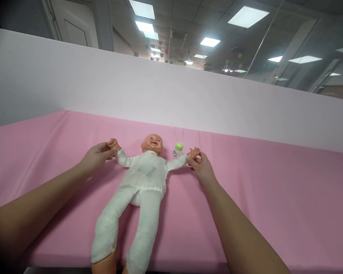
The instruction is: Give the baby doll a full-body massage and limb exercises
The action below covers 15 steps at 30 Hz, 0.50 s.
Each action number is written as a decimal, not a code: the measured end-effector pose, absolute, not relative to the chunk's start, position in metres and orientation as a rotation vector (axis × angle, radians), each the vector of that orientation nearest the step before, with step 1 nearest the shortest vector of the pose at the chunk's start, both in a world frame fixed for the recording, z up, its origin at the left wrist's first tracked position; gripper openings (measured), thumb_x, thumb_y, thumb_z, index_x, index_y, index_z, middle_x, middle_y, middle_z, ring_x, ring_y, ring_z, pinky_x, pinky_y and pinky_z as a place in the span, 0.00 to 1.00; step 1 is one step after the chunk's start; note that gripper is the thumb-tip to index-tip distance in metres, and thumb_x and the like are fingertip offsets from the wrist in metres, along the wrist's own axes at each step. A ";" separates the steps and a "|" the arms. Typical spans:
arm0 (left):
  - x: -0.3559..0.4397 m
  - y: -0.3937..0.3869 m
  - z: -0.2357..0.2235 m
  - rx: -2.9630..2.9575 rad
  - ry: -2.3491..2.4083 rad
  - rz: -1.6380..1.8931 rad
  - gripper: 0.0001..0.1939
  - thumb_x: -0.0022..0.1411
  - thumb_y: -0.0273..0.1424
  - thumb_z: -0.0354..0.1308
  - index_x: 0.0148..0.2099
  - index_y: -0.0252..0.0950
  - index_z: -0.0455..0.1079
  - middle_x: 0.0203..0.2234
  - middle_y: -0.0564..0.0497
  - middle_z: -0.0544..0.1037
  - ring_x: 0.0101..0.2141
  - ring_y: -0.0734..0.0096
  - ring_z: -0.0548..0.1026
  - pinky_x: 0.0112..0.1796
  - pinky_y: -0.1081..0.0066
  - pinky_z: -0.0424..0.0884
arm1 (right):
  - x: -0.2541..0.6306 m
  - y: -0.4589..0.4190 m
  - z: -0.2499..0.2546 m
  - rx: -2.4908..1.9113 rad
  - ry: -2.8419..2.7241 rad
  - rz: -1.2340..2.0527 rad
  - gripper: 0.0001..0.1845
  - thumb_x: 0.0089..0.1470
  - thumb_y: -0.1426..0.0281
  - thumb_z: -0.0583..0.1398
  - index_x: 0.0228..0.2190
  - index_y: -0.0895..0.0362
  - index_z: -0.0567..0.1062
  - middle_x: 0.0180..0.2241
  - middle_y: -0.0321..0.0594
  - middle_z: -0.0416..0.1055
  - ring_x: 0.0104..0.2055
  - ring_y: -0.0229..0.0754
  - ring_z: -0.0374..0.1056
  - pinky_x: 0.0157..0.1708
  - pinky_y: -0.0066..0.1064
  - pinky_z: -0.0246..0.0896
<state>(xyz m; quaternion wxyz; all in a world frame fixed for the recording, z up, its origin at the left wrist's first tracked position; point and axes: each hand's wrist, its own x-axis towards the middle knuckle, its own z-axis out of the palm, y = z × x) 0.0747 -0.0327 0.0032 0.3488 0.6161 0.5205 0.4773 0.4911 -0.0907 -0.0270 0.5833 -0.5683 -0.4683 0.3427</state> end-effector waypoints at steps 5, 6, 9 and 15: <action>0.058 -0.018 -0.001 1.488 1.276 1.093 0.20 0.52 0.45 0.69 0.38 0.34 0.75 0.31 0.46 0.80 0.33 0.57 0.79 0.36 0.62 0.75 | 0.506 -0.088 -0.035 -1.376 -1.092 1.032 0.34 0.47 0.61 0.72 0.55 0.57 0.74 0.35 0.43 0.79 0.33 0.46 0.75 0.27 0.33 0.70; 0.058 -0.019 -0.001 1.504 1.244 1.098 0.21 0.52 0.46 0.70 0.39 0.35 0.74 0.33 0.46 0.80 0.35 0.57 0.79 0.37 0.62 0.76 | 0.505 -0.089 -0.033 -1.362 -1.125 1.003 0.35 0.47 0.61 0.72 0.55 0.56 0.73 0.38 0.45 0.80 0.37 0.48 0.76 0.31 0.34 0.72; 0.067 -0.032 0.006 1.635 1.072 1.136 0.20 0.54 0.44 0.70 0.42 0.37 0.73 0.40 0.46 0.80 0.42 0.56 0.79 0.42 0.60 0.76 | 0.497 -0.097 -0.022 -1.318 -1.293 0.783 0.37 0.50 0.60 0.71 0.59 0.54 0.70 0.48 0.47 0.79 0.48 0.51 0.76 0.45 0.41 0.74; 0.096 -0.072 0.019 2.269 0.859 0.900 0.13 0.58 0.34 0.66 0.47 0.41 0.77 0.43 0.48 0.81 0.43 0.59 0.78 0.48 0.61 0.74 | 0.449 -0.130 -0.002 -1.116 -1.855 0.273 0.20 0.54 0.71 0.67 0.49 0.47 0.77 0.50 0.38 0.78 0.47 0.47 0.75 0.50 0.43 0.72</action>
